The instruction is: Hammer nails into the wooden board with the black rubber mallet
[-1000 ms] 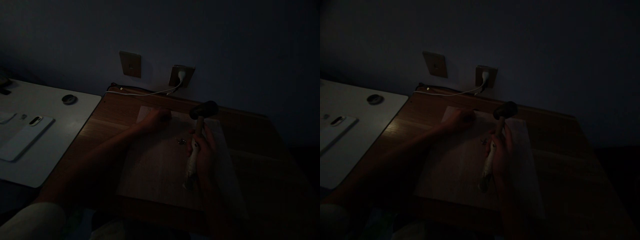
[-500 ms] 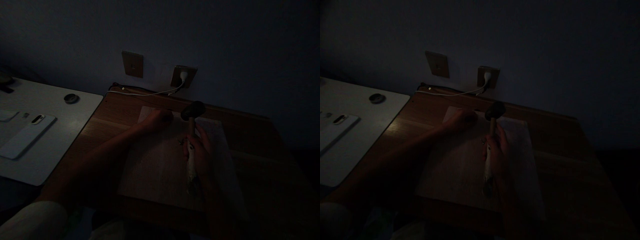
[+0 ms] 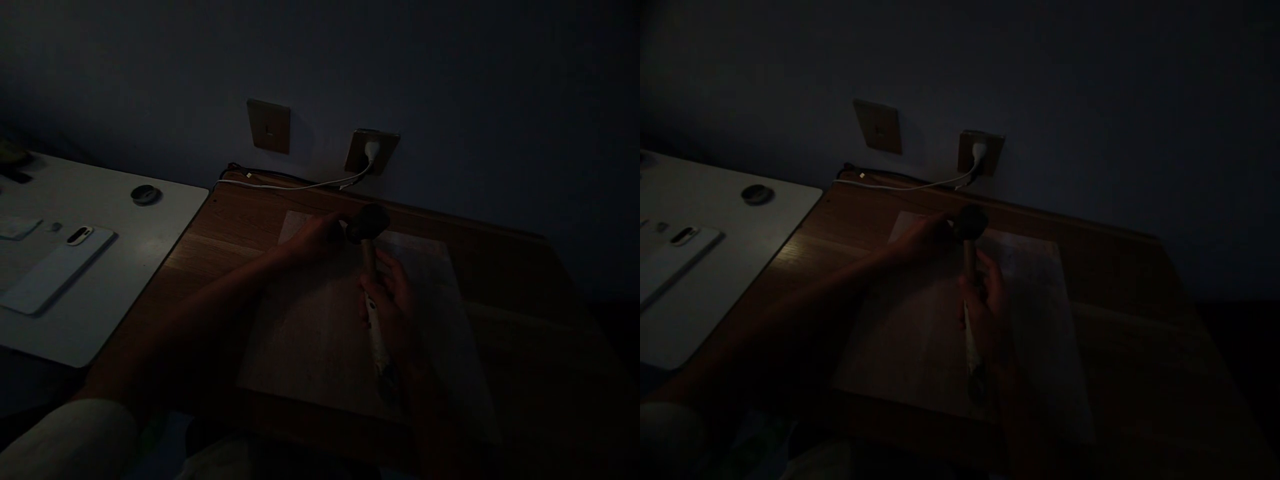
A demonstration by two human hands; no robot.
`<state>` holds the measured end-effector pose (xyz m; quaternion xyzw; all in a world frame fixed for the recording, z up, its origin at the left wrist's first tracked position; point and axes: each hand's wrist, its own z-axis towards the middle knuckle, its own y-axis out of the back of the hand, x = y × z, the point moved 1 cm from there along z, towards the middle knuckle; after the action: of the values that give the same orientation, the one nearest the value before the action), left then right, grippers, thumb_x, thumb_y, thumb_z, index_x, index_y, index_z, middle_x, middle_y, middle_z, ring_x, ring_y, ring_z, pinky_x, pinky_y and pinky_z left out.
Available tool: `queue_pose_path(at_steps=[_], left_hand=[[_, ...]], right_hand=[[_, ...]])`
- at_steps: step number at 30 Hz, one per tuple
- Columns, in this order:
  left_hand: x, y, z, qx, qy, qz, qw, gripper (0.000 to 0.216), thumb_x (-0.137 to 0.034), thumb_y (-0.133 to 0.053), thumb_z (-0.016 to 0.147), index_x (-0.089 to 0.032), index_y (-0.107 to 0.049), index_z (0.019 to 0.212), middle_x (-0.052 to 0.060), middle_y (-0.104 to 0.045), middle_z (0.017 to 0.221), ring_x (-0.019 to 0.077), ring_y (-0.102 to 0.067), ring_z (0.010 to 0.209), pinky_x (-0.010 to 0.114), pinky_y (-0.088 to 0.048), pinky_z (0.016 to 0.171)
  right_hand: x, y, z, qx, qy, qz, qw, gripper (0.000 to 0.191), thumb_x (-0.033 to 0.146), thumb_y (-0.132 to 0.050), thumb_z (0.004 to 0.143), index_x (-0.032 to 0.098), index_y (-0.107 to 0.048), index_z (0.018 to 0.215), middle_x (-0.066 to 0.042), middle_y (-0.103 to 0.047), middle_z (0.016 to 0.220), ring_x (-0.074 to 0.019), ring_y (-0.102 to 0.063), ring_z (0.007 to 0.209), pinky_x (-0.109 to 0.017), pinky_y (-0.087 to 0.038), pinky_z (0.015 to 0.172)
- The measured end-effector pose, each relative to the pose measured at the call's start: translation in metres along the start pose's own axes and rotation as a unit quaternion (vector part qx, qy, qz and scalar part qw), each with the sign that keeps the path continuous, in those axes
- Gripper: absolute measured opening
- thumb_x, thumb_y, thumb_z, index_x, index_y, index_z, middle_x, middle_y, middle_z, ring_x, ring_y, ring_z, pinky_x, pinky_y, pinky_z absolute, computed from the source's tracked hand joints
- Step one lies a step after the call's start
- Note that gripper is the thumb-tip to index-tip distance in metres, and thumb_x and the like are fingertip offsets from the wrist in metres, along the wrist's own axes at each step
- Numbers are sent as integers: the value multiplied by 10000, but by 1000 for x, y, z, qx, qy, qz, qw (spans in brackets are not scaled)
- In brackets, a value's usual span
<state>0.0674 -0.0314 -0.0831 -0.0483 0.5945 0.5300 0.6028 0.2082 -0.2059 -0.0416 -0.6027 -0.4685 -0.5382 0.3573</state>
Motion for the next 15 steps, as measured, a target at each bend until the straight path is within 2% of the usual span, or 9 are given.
queue_pose_path(at_steps=[7,15], left_hand=[[-6,2,-1,12,6,24,1000,534,-132,-701,820,-163,-628,1349,51,-800,1019,188,-753,867,274,-555,771],[-4,2,0,13,22,18,1000,539,-140,-694,842,-151,-634,1377,70,-807,1065,197,-756,899,282,-553,786]], right_hand=[[-3,-1,1,-12,-5,-3,1000,683,519,-762,847,280,-556,1452,69,-629,759,-101,-468,408,-247,-380,335],[-1,-3,0,-8,7,17,1000,700,510,-782,847,247,-557,1456,84,-615,706,-100,-474,386,-238,-372,315]])
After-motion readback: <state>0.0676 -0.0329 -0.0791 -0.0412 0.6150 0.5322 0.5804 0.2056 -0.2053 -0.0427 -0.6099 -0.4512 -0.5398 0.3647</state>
